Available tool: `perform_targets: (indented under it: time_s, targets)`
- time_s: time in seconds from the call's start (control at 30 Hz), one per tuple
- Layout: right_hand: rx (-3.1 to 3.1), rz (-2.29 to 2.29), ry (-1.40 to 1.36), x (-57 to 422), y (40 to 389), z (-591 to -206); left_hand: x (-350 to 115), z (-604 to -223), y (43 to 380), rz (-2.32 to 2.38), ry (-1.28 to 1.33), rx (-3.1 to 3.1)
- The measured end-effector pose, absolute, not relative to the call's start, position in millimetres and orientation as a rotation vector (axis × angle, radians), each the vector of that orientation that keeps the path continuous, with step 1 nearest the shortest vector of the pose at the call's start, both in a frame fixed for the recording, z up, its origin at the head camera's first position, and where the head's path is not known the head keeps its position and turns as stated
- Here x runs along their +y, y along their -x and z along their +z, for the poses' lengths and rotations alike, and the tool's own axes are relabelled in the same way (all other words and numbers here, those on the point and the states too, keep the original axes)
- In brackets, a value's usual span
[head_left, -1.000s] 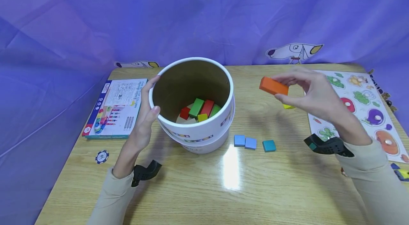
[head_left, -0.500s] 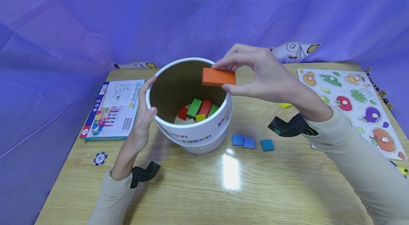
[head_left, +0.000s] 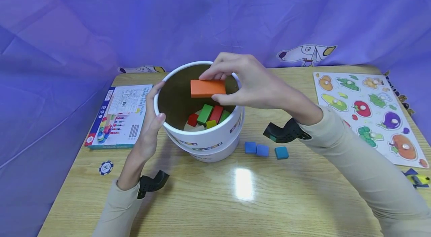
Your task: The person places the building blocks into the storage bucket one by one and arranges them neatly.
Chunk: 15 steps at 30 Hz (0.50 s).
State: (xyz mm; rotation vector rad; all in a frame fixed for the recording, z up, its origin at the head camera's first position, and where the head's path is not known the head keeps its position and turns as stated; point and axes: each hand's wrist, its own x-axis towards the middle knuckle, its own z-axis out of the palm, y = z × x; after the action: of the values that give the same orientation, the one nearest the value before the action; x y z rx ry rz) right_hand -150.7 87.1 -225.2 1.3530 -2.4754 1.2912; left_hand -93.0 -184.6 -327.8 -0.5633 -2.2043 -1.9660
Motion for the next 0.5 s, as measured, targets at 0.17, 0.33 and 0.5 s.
perform_targets:
  time_s: [0.17, 0.33, 0.5]
  targets:
    - [-2.475, 1.31, -1.344, 83.5, 154.7, -230.9, -184.2, -327.5, 91.2, -1.974, 0.559, -2.205]
    - [-2.497, 1.319, -1.323, 81.8, 157.0, -233.4, -183.5, -325.1, 91.7, -1.972, 0.569, -2.192]
    - [-2.514, 1.317, -1.329, 81.2, 159.0, -237.0, -183.4, -323.7, 92.2, -1.97, 0.575, -2.195]
